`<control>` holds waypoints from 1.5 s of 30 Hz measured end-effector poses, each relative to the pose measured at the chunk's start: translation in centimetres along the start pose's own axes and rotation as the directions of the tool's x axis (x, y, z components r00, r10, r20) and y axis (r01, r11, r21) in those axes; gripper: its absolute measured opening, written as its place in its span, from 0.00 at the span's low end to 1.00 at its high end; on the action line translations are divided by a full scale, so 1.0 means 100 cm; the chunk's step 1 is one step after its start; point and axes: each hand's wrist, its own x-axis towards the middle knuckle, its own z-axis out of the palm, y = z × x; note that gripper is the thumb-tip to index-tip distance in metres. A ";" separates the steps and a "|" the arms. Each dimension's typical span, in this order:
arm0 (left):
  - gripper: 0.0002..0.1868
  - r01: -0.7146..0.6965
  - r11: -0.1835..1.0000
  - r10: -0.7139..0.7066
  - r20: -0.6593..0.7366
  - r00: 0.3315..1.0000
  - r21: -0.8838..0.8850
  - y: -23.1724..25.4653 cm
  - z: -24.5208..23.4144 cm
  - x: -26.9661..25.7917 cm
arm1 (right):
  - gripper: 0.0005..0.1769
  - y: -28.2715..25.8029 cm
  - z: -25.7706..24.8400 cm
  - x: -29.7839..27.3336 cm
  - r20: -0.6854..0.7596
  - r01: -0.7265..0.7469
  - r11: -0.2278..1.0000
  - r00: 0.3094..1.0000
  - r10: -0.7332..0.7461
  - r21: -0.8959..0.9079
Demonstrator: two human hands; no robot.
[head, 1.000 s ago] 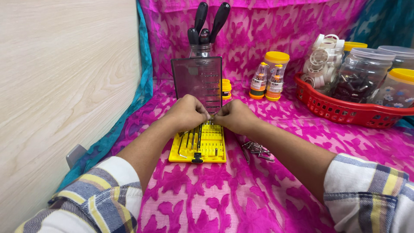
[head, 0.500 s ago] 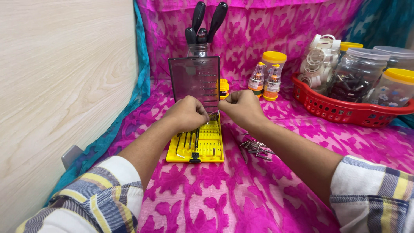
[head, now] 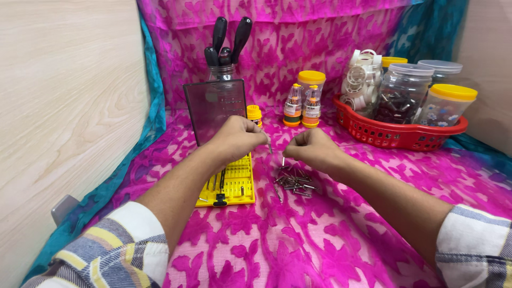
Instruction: The person opens a yellow toolbox and removes multiple metal bits, placing them on the table. They then open a small yellow container, remove its contents, and place the bits into the container before closing it. The person handles the toolbox and container throughout the clip.
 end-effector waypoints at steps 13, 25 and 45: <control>0.11 0.021 0.995 -0.027 0.064 0.998 0.100 -0.004 -0.013 -0.003 | 0.14 0.003 -0.012 -0.008 0.031 0.026 0.999 0.999 -0.027 0.036; 0.08 0.217 0.949 -0.184 -0.157 0.970 0.230 -0.040 -0.061 -0.033 | 0.13 -0.021 0.044 0.028 0.163 0.093 0.989 0.980 -0.112 0.119; 0.10 0.241 0.937 -0.204 -0.164 0.965 0.255 -0.046 -0.051 -0.026 | 0.14 -0.052 0.097 0.048 -0.029 0.031 0.999 0.999 -0.032 -0.042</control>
